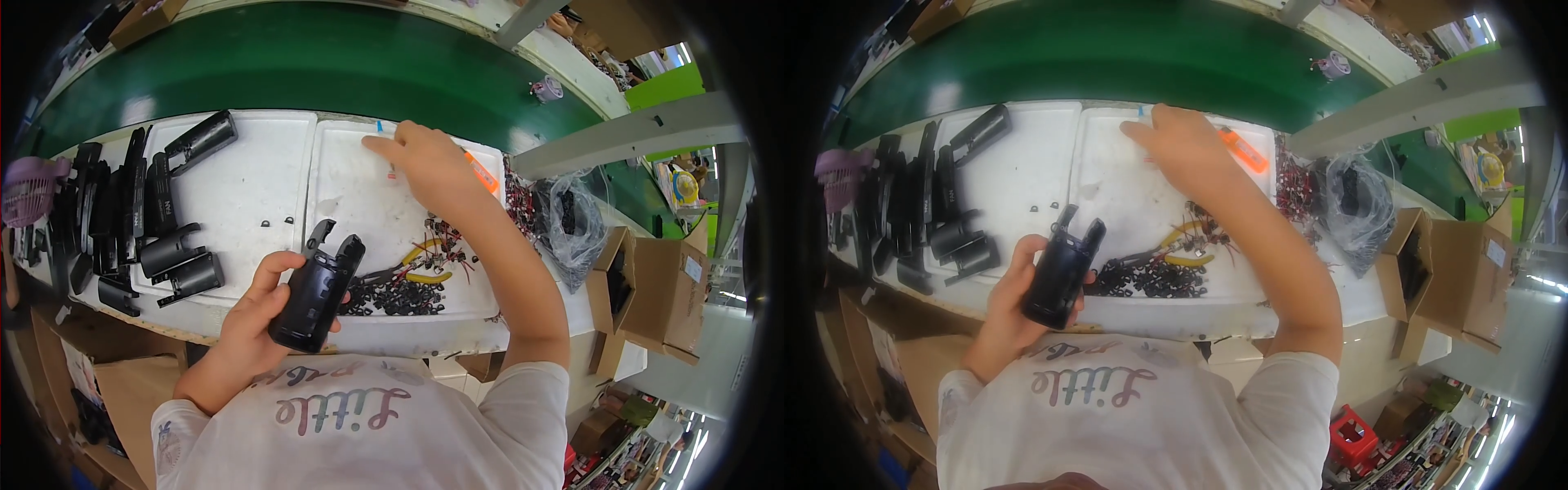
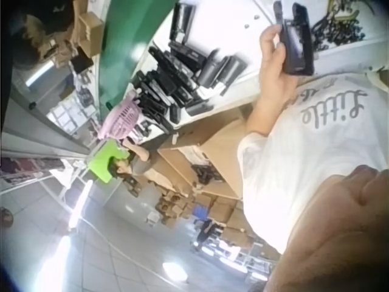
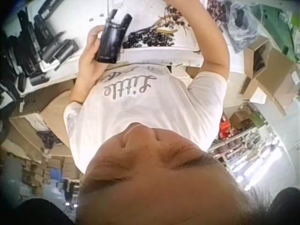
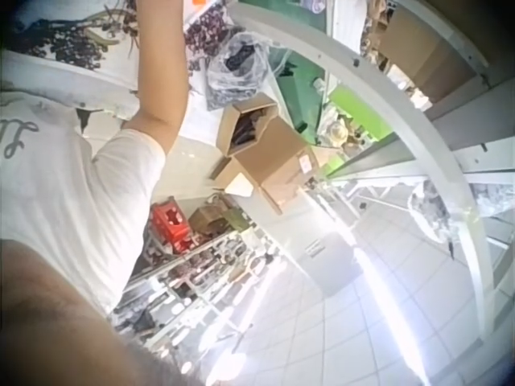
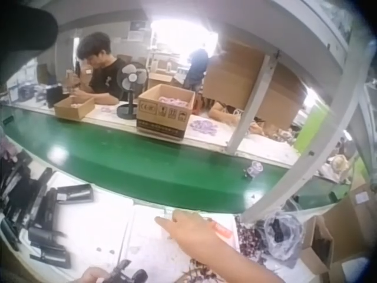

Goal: The person assembles electronic components by applying glue from a bottle to plastic housings, then inserting small electronic components and small screws into the housings by hand and with tweezers.

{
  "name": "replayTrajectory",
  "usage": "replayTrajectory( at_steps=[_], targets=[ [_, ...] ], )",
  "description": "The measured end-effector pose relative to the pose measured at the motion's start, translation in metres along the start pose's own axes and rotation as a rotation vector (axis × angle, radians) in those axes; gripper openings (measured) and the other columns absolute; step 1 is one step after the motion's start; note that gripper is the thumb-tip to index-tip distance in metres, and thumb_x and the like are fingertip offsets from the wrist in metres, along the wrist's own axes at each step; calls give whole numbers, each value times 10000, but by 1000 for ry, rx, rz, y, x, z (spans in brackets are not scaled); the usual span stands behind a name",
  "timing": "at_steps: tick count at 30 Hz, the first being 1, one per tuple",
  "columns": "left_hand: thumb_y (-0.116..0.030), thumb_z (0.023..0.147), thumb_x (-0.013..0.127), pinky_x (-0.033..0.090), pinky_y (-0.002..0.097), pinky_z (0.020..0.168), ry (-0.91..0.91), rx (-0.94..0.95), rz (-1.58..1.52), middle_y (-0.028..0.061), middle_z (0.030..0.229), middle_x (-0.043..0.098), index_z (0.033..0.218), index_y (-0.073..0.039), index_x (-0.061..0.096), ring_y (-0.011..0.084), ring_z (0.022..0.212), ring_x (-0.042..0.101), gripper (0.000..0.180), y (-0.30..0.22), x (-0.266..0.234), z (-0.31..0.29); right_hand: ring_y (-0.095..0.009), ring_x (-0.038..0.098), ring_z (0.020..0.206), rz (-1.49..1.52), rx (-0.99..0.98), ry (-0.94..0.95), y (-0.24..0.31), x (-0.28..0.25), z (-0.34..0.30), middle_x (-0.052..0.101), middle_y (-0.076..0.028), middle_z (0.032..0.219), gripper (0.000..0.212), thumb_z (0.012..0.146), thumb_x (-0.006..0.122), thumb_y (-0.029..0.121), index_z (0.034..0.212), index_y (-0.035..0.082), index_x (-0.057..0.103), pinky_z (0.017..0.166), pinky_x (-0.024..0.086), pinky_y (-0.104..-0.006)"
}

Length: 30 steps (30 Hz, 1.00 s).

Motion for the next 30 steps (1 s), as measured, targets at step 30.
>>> replayTrajectory(
  at_steps=[30],
  targets=[
    [-341,853,508,489,368,625,31,-98,-5,258,1091,498,1373,-86,217,310,834,581,649,14,-6,10,-95,509,583,1259,757,342,4,12,-105,547,-7,691,67,827,600,79,825,23,564,534,412,-224]
  ],
)
Point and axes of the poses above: each hand's wrist, its own z-axis towards the middle knuckle, its own x-axis out of the palm, y = z × x, the point moved 9 cm from there along z, towards the middle knuckle
